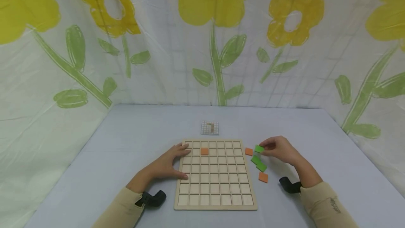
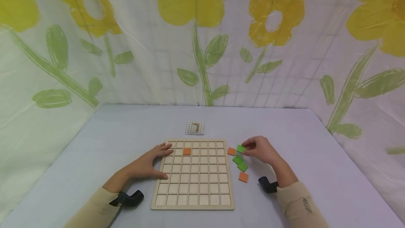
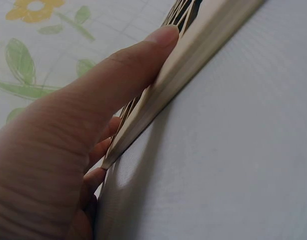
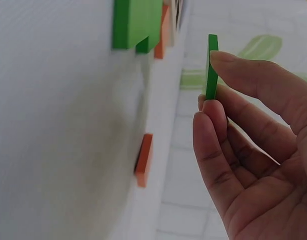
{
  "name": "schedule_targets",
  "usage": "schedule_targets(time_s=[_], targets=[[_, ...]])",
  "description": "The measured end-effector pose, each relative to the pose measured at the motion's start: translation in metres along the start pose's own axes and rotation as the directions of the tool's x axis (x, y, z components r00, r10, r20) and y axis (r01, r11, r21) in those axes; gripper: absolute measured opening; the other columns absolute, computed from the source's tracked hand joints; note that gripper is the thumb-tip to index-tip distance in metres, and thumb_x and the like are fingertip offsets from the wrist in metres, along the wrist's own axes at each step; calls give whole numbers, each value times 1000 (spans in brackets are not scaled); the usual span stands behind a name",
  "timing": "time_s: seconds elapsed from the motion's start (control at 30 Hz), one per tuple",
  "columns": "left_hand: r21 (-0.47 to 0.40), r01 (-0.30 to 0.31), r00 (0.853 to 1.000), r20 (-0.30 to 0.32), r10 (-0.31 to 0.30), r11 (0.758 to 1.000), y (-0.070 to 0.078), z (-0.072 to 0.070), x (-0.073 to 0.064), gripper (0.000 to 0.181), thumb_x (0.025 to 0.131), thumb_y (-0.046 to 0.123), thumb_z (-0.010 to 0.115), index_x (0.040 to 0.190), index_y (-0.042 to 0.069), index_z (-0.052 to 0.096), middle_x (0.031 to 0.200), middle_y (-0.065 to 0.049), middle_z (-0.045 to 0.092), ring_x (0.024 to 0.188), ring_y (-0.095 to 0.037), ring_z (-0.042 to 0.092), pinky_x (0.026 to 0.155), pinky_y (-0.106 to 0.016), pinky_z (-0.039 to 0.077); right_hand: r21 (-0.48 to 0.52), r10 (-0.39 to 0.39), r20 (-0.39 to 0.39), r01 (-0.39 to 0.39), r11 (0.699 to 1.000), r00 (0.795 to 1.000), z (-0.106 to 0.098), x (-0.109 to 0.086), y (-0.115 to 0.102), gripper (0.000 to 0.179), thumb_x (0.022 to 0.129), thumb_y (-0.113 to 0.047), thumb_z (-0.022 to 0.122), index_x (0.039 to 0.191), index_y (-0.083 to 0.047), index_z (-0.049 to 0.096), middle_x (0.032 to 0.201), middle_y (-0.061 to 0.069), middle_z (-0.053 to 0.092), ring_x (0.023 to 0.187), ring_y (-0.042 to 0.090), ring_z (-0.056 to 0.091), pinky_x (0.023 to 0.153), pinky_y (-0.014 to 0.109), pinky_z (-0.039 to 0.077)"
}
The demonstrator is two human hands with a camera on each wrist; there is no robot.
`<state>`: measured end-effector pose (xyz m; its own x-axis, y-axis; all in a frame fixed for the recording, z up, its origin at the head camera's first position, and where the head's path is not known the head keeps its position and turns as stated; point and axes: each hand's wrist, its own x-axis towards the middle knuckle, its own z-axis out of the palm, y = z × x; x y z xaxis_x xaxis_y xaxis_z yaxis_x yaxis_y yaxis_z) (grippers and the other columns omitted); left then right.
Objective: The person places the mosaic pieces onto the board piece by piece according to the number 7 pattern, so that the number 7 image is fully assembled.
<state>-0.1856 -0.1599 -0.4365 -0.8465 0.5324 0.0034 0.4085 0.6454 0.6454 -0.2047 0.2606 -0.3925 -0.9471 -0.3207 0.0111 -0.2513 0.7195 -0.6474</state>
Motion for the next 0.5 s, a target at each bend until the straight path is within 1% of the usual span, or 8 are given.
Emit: schedule_targets(time_s=[0.2,0.37,0.5], targets=[[-1,6,1000,-3,-6,1000,-1,1,0,92,63,53,79,139,14,45,154,-3,28,145,-31,12,114,-57,17,29,-47,17,47,999,999,7,12,-10,27,79,-12,73,102,2,69,99,14,69,87,19,64,70,22,53],[0,6,1000,-1,-6,1000,-2,1,0,92,63,54,79,139,14,45,154,-3,28,145,-31,12,114,-57,17,57,-70,36,68,996,997,14,20,-22,27,79,-13,73,102,1,69,96,12,69,86,17,64,71,23,53],[1,8,1000,0,-8,1000,-1,1,0,92,63,53,79,139,15,45,154,-3,27,145,-31,12,114,-57,17,82,-87,50,83,993,995,20,27,-32,28,80,-13,73,103,2,68,98,14,68,85,16,62,72,25,53]])
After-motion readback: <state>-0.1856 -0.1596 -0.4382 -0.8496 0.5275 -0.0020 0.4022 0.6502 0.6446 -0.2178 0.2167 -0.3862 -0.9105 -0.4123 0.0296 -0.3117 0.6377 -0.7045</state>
